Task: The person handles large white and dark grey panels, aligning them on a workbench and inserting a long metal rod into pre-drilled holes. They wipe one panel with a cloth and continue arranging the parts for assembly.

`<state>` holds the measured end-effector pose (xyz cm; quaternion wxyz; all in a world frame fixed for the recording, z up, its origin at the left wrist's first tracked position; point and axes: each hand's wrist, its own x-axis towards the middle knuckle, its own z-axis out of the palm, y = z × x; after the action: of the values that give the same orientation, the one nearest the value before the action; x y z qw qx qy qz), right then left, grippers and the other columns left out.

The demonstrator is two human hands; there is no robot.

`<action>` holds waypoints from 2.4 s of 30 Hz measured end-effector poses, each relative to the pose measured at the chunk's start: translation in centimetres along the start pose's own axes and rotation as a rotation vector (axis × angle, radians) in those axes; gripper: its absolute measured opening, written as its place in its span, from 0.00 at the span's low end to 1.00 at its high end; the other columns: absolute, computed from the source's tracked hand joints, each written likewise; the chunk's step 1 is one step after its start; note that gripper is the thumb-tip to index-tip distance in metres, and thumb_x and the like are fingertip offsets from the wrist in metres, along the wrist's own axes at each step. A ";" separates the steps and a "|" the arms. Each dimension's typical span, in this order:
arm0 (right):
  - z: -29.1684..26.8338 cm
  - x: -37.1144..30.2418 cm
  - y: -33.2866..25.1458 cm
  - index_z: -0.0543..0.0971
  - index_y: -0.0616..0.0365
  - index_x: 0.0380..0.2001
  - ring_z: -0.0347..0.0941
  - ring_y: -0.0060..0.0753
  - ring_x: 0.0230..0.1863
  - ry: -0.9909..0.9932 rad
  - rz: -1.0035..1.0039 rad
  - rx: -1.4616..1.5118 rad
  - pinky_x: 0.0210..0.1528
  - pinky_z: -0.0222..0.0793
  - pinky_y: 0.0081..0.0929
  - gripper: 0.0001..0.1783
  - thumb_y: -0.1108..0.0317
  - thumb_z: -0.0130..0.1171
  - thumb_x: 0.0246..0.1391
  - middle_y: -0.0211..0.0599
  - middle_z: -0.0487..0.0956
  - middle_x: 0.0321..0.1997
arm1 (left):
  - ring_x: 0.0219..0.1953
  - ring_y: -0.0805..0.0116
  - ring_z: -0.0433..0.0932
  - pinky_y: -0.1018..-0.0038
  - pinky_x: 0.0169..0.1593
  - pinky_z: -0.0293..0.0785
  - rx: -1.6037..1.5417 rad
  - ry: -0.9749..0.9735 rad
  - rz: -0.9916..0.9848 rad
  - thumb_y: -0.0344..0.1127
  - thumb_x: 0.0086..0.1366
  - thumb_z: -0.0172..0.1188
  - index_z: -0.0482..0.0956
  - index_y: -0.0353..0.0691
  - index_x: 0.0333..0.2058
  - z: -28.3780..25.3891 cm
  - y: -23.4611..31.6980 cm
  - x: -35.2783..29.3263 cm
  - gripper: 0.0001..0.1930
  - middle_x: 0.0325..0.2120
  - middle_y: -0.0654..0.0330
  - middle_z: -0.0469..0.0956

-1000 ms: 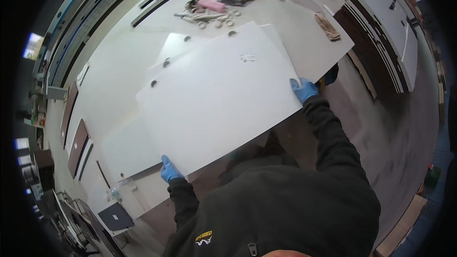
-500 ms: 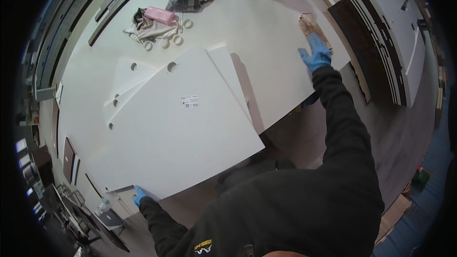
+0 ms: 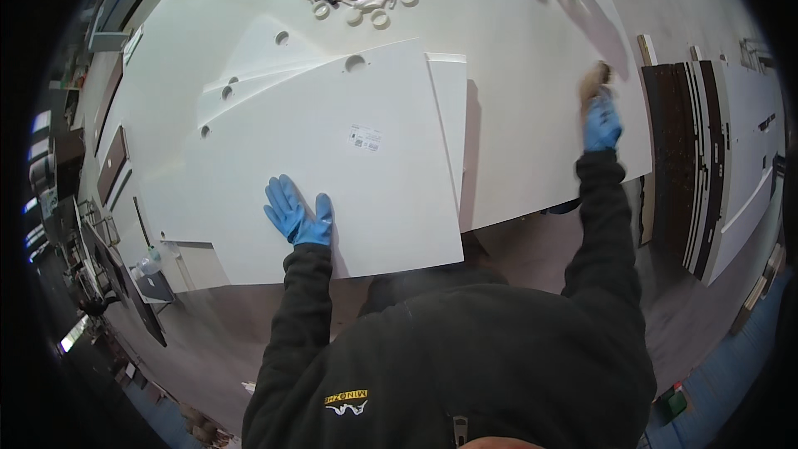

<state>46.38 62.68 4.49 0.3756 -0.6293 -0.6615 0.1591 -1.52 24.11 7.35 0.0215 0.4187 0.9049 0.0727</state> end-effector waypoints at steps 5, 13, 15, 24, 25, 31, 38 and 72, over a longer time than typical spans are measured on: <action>1.3 -17.9 -20.2 0.81 0.60 0.40 0.81 0.45 0.52 -0.715 -0.907 0.085 0.55 0.77 0.39 0.14 0.74 0.62 0.46 0.43 0.82 0.54 | 0.78 0.45 0.42 0.44 0.76 0.31 0.035 -0.016 0.008 0.68 0.62 0.52 0.51 0.35 0.74 0.1 -0.5 -0.1 0.52 0.75 0.43 0.48; 12.7 -10.2 -28.0 0.76 0.61 0.55 0.68 0.49 0.69 -0.654 -0.855 0.010 0.75 0.54 0.47 0.28 0.64 0.64 0.50 0.48 0.73 0.66 | 0.78 0.45 0.41 0.44 0.75 0.29 0.011 -0.044 0.027 0.68 0.65 0.49 0.50 0.35 0.74 -0.9 -0.2 0.0 0.51 0.75 0.43 0.47; 16.4 -7.2 -29.4 0.74 0.61 0.58 0.65 0.49 0.70 -0.517 -0.842 -0.103 0.76 0.51 0.47 0.29 0.61 0.62 0.53 0.49 0.70 0.69 | 0.78 0.45 0.40 0.44 0.76 0.28 -0.008 -0.083 -0.004 0.68 0.64 0.49 0.50 0.35 0.74 -1.1 0.0 0.0 0.51 0.75 0.44 0.47; 6.9 -18.3 -25.0 0.76 0.62 0.56 0.68 0.57 0.68 -0.589 -0.906 -0.016 0.73 0.55 0.56 0.29 0.55 0.58 0.54 0.54 0.72 0.68 | 0.78 0.44 0.42 0.42 0.75 0.29 0.008 -0.031 0.011 0.67 0.65 0.51 0.50 0.35 0.74 -0.9 0.0 0.1 0.51 0.75 0.42 0.48; 7.6 -17.4 -25.0 0.76 0.62 0.56 0.69 0.57 0.67 -0.594 -0.895 -0.018 0.73 0.56 0.56 0.29 0.56 0.59 0.54 0.54 0.72 0.67 | 0.78 0.44 0.42 0.42 0.75 0.29 0.009 -0.045 0.002 0.67 0.65 0.51 0.50 0.35 0.74 -1.0 0.1 0.1 0.51 0.75 0.42 0.48; 18.9 -5.3 -28.0 0.73 0.64 0.59 0.61 0.56 0.71 -0.399 -0.797 -0.101 0.74 0.50 0.52 0.29 0.59 0.59 0.59 0.52 0.68 0.69 | 0.78 0.44 0.42 0.42 0.76 0.29 -0.012 -0.059 -0.008 0.68 0.65 0.51 0.50 0.35 0.74 -1.3 0.3 0.1 0.51 0.75 0.42 0.49; 7.6 -17.4 -24.1 0.74 0.68 0.60 0.57 0.64 0.74 -0.599 -0.772 -0.085 0.77 0.44 0.63 0.33 0.55 0.59 0.58 0.61 0.67 0.70 | 0.78 0.44 0.42 0.42 0.75 0.29 0.008 -0.066 0.007 0.68 0.64 0.51 0.51 0.35 0.74 -1.0 0.1 0.2 0.51 0.75 0.43 0.49; 6.8 -18.8 -23.8 0.80 0.59 0.52 0.70 0.52 0.65 -0.345 -0.864 -0.360 0.68 0.63 0.47 0.23 0.60 0.62 0.56 0.47 0.73 0.66 | 0.78 0.43 0.39 0.42 0.75 0.28 0.016 -0.025 0.041 0.67 0.66 0.49 0.50 0.33 0.73 0.2 -0.6 0.0 0.50 0.75 0.40 0.47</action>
<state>23.30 42.80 10.65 0.1778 -0.3172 -0.9312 -0.0259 -1.93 23.81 7.03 0.0280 0.4383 0.8963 0.0607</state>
